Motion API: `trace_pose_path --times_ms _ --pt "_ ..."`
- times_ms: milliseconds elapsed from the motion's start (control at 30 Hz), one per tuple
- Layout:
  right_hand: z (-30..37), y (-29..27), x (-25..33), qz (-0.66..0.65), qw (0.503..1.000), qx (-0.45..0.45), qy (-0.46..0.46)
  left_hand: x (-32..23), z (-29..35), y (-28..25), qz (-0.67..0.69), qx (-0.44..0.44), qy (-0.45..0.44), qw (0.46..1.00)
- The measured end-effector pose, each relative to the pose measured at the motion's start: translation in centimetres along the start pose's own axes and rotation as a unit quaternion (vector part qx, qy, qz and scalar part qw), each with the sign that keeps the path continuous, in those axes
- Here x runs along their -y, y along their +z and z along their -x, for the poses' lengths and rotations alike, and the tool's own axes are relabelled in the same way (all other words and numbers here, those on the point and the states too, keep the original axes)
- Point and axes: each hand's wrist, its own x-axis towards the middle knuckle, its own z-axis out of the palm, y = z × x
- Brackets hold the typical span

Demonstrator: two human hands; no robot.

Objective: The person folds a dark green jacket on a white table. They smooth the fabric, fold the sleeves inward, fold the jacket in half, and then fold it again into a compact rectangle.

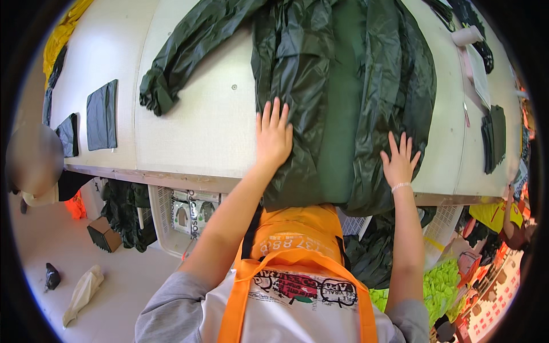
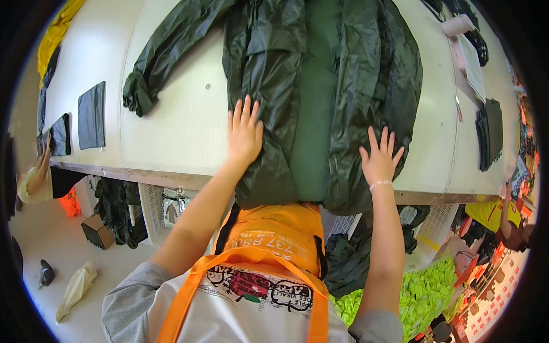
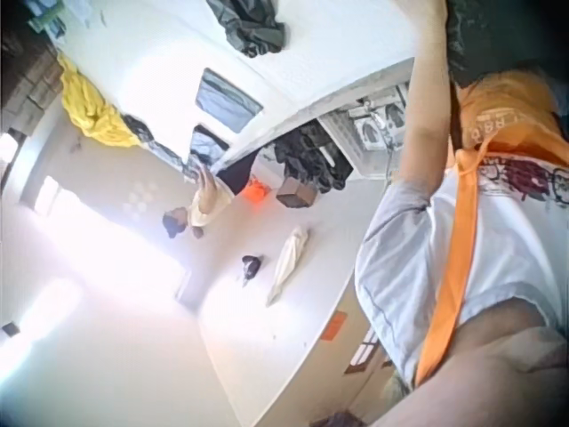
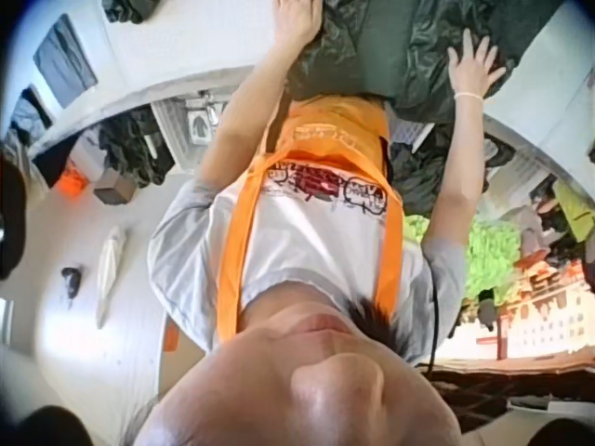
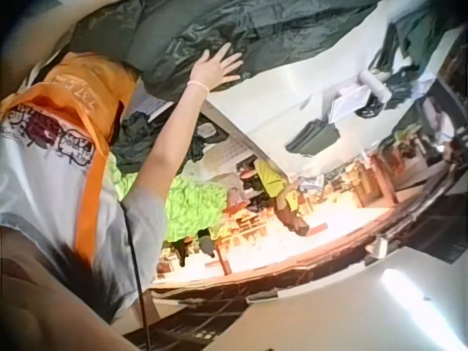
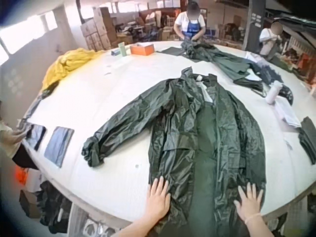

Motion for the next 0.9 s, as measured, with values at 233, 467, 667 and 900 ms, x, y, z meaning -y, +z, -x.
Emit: trace_pose_path --times_ms 233,467,667,900 --pt "0.0 -0.2 16.3 -0.633 0.754 0.167 0.047 3.3 -1.7 -5.1 0.857 0.067 -0.352 0.371" --pt "0.3 -3.5 26.1 -0.853 0.508 0.118 0.02 5.1 -0.3 -4.8 0.864 0.039 -0.32 0.388" --pt "0.8 -5.8 24.3 -0.708 0.706 -0.008 0.029 1.0 0.0 -9.2 0.599 -0.008 -0.393 0.697" --pt "-1.6 -5.1 24.6 -0.838 0.473 0.254 0.096 0.0 0.3 -7.8 0.394 -0.035 -0.226 0.89"
